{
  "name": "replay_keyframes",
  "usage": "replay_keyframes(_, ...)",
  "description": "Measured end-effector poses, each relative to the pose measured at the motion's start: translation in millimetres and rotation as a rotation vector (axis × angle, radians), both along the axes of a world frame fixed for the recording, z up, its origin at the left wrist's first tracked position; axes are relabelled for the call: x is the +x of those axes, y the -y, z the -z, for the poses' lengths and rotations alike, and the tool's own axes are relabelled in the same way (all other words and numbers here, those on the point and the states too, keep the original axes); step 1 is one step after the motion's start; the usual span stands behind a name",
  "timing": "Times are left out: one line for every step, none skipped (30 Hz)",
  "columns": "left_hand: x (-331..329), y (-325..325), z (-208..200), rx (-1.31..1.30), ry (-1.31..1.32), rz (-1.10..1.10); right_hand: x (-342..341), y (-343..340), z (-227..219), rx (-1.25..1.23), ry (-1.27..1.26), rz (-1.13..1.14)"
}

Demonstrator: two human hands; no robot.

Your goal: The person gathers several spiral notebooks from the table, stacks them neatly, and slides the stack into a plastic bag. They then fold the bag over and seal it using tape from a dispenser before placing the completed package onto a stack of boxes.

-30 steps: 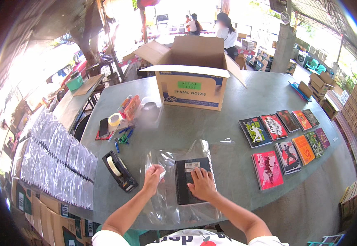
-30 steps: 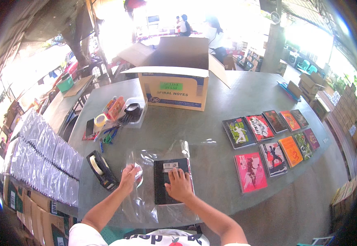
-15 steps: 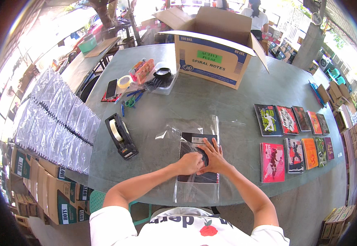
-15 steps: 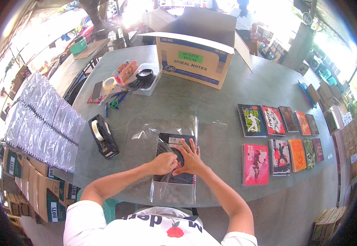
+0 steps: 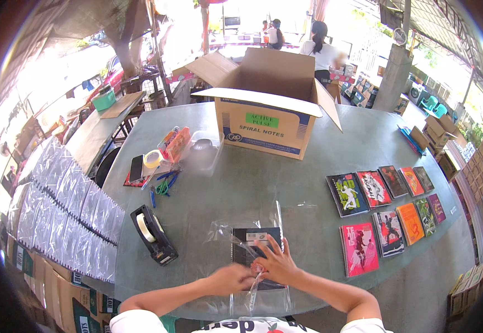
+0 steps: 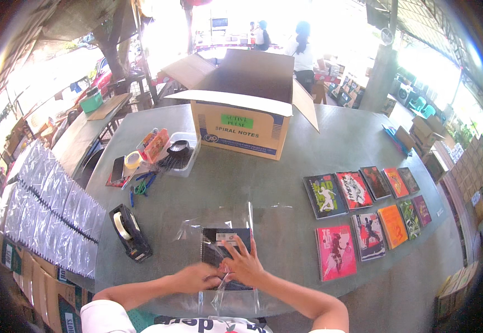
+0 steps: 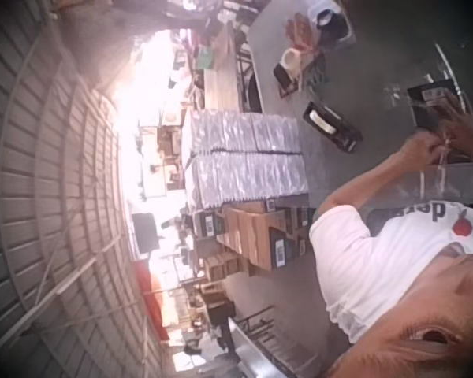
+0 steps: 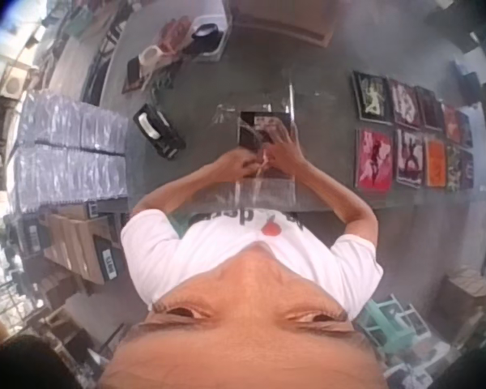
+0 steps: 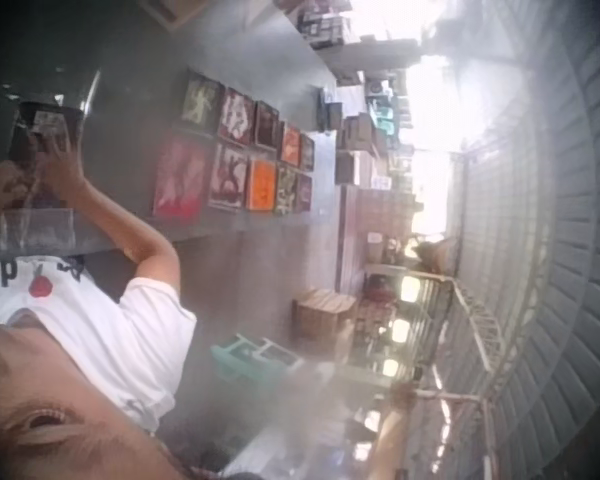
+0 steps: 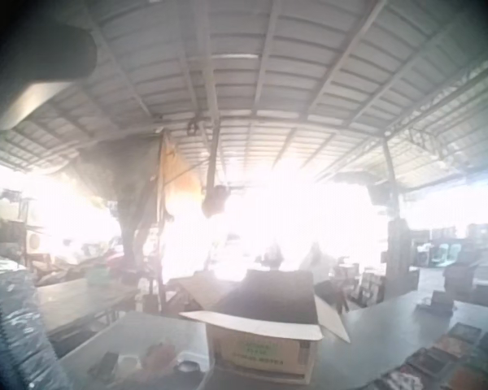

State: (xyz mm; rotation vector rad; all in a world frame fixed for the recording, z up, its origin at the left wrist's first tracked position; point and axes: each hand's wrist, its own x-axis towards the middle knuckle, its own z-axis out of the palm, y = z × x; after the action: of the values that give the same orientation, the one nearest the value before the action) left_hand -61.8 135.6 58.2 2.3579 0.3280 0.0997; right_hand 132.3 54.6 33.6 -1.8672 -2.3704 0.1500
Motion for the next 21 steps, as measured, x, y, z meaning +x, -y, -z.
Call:
replay_keyframes(-9, -20, -17, -0.057, -0.002, -0.155, -3, 6, 1, 0.007, 0.094, 0.091)
replay_keyframes(-21, -40, -24, 0.245, 0.026, -0.260, -8, 11, -5, -0.082, -0.046, 0.150)
replay_keyframes(-29, -57, -30, 0.547, 0.052, -0.358, -8, 13, -1, -0.079, -0.048, 0.153)
replay_keyframes(-31, -75, -32, 0.645, 0.025, -0.326, -6, 18, 2, -0.081, -0.223, 0.171)
replay_keyframes(-26, -93, -30, 0.743, -0.002, -0.292, -4, 20, 4, -0.082, -0.398, 0.189)
replay_keyframes(-11, -107, -27, 0.735, 0.006, -0.291, -2, 20, 0, -0.091, -0.343, 0.189)
replay_keyframes(7, -123, -26, 0.670, 0.035, -0.253, 0, 21, 0, -0.092, -0.339, 0.195)
replay_keyframes(24, -142, -27, 0.613, 0.060, -0.216, 1, 21, 2, -0.083, -0.342, 0.181)
replay_keyframes(44, -169, -22, 0.620, 0.064, -0.218, 1, 19, 3, -0.072, -0.345, 0.163)
replay_keyframes(62, -200, -16, 0.179, -0.252, 0.026, -2, 17, 1, -0.063, -0.344, 0.151)
replay_keyframes(81, -221, -7, -0.279, -0.543, 0.278, -4, 17, -1, -0.069, -0.357, 0.160)
replay_keyframes(103, -230, 0, -0.272, -0.533, 0.281, -3, 17, -1, -0.075, -0.368, 0.173)
replay_keyframes(124, -235, 3, -0.280, -0.520, 0.331, -2, 17, 1, -0.070, -0.360, 0.175)
replay_keyframes(136, -240, 5, -0.288, -0.506, 0.376, -3, 16, 4, -0.076, -0.328, 0.167)
replay_keyframes(143, -240, 5, -0.287, -0.504, 0.383, -2, 16, 6, -0.088, -0.301, 0.168)
replay_keyframes(147, -242, 5, -0.439, -0.307, 0.292, -2, 15, 5, -0.105, -0.302, 0.175)
replay_keyframes(147, -244, 5, -0.586, -0.107, 0.194, -3, 14, 6, -0.105, -0.301, 0.172)
replay_keyframes(149, -233, -2, -0.594, -0.102, 0.213, 1, 18, 10, -0.077, -0.334, 0.179)
replay_keyframes(140, -215, -21, -0.439, -0.186, 0.393, 5, 22, 13, -0.045, -0.367, 0.186)
replay_keyframes(125, -206, -31, -0.271, -0.268, 0.542, 5, 23, 15, -0.025, -0.373, 0.177)
replay_keyframes(103, -198, -20, -0.091, -0.252, 0.607, 3, 21, 14, -0.018, -0.375, 0.152)
